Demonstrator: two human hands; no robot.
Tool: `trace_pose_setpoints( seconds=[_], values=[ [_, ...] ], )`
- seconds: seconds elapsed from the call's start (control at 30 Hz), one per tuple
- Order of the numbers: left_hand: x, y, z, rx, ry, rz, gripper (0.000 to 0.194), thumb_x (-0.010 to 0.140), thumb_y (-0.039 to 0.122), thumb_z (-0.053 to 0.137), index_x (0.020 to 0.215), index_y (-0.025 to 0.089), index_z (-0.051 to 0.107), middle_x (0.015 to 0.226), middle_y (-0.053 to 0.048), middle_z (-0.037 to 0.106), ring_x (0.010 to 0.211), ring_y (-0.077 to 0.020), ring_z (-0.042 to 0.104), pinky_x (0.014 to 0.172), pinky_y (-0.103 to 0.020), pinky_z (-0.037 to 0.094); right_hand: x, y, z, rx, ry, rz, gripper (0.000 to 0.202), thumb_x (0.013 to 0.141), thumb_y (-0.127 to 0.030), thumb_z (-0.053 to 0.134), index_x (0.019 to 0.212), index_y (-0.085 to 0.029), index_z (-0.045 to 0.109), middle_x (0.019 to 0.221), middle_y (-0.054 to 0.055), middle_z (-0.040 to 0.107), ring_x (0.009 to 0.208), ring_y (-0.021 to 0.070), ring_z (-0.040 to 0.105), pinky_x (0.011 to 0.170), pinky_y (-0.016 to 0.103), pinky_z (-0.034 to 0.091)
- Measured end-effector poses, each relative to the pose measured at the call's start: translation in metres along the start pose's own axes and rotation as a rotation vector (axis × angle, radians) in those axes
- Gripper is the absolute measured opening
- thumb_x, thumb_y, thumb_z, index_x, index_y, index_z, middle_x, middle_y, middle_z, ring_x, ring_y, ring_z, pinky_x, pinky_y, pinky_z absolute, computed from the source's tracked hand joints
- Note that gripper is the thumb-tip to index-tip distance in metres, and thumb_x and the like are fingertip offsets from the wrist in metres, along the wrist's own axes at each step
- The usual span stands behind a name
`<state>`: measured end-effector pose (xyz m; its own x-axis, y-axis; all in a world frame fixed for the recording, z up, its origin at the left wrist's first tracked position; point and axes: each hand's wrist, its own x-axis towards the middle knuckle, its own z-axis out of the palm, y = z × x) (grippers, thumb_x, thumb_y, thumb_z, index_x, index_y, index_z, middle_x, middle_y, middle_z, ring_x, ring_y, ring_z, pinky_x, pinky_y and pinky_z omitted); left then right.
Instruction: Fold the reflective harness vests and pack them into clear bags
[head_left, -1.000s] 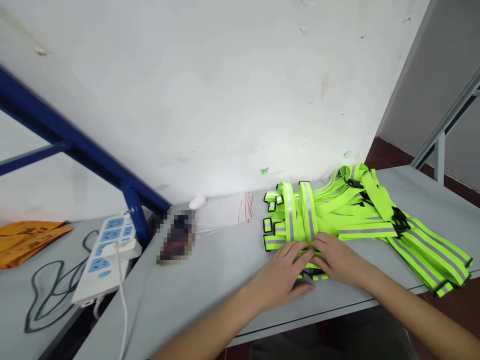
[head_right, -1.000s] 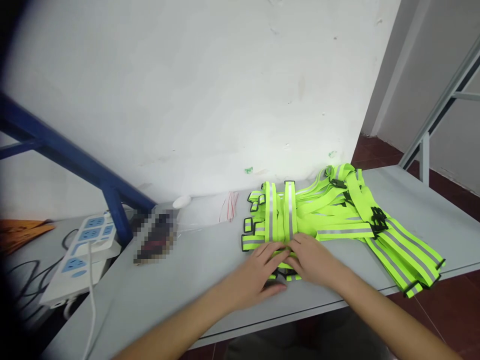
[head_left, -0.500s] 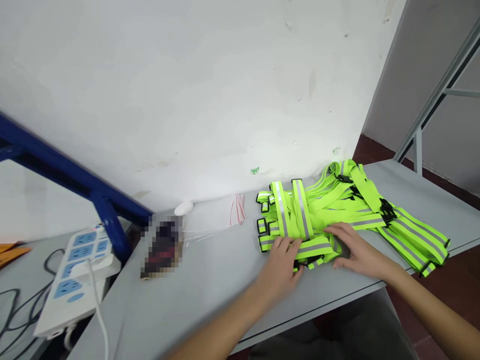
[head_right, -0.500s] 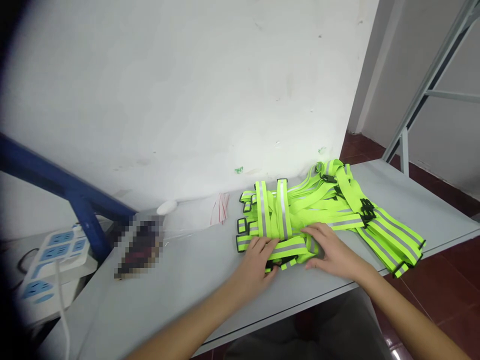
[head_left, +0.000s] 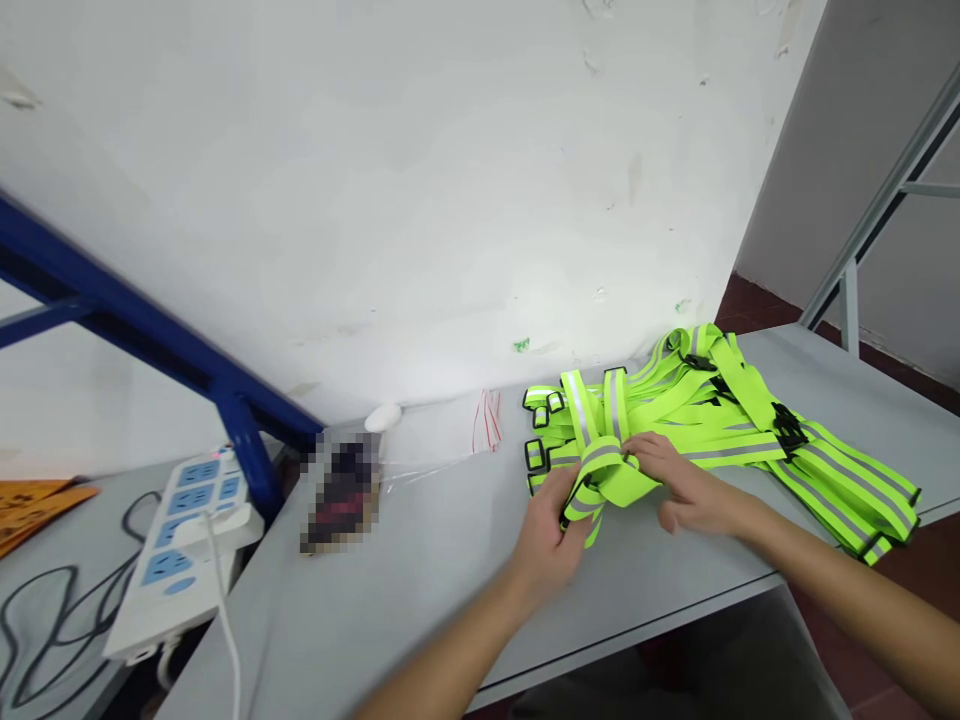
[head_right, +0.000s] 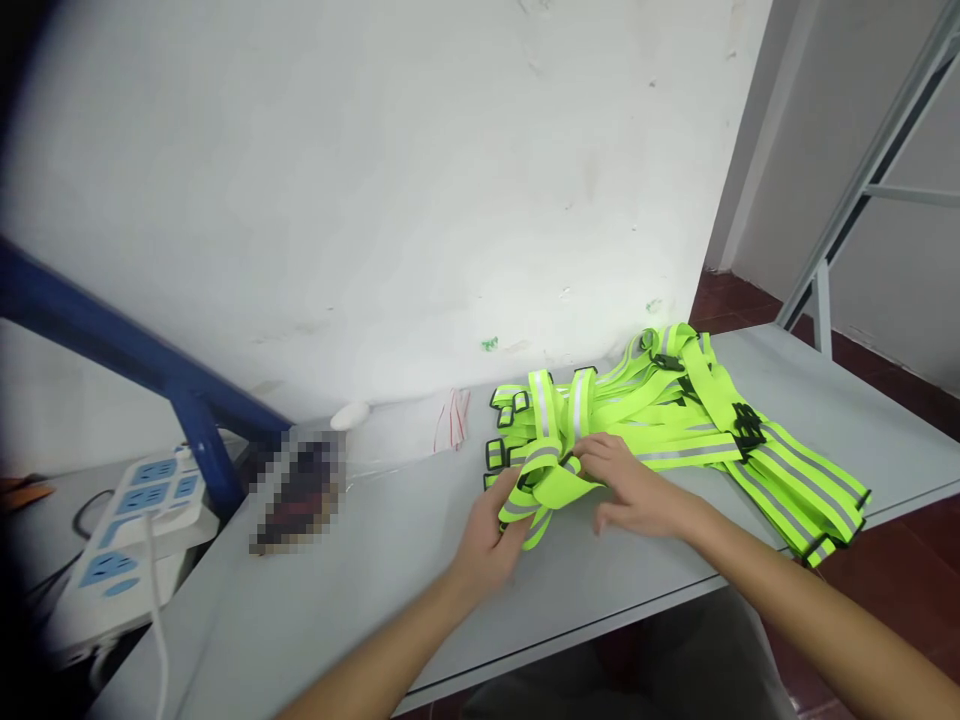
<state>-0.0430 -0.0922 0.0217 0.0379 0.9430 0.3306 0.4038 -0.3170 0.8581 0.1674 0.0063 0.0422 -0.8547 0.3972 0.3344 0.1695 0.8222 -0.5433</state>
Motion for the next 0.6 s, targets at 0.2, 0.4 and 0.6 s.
trace_pose_setpoints(
  seconds=[0.2, 0.4, 0.6],
  values=[
    [0.003, 0.000, -0.011, -0.157, -0.014, -0.044, 0.030, 0.092, 0.032, 0.047, 0.113, 0.018, 0.062, 0.095, -0.006, 0.065, 0.090, -0.0220, 0.058, 0.082, -0.035, 0.046, 0.028, 0.008, -0.004, -0.101, -0.111, 0.016, 0.024, 0.098, -0.029, 0.041, 0.105, -0.019, 0.062, 0.113, 0.010, 0.060, 0.106, 0.0219, 0.052, 0.091, 0.038, 0.042],
    [0.000, 0.003, -0.017, 0.123, -0.259, 0.225, 0.045, 0.086, 0.029, 0.047, 0.130, 0.019, 0.051, 0.094, -0.009, 0.059, 0.085, -0.0224, 0.052, 0.079, -0.037, 0.045, 0.043, 0.024, 0.013, -0.422, -0.113, -0.039, 0.016, 0.089, -0.020, 0.050, 0.104, -0.015, 0.057, 0.114, 0.015, 0.061, 0.107, 0.0271, 0.053, 0.097, 0.047, 0.036],
    [-0.002, 0.001, -0.005, 0.488, -0.476, 0.290, 0.054, 0.080, 0.027, 0.054, 0.132, 0.017, 0.047, 0.099, -0.009, 0.058, 0.094, -0.0252, 0.050, 0.088, -0.041, 0.043, 0.034, 0.045, 0.031, -0.505, 0.004, 0.036, 0.039, 0.080, 0.004, 0.035, 0.106, -0.018, 0.054, 0.105, 0.009, 0.066, 0.106, 0.0199, 0.057, 0.107, 0.046, 0.026]
  ],
)
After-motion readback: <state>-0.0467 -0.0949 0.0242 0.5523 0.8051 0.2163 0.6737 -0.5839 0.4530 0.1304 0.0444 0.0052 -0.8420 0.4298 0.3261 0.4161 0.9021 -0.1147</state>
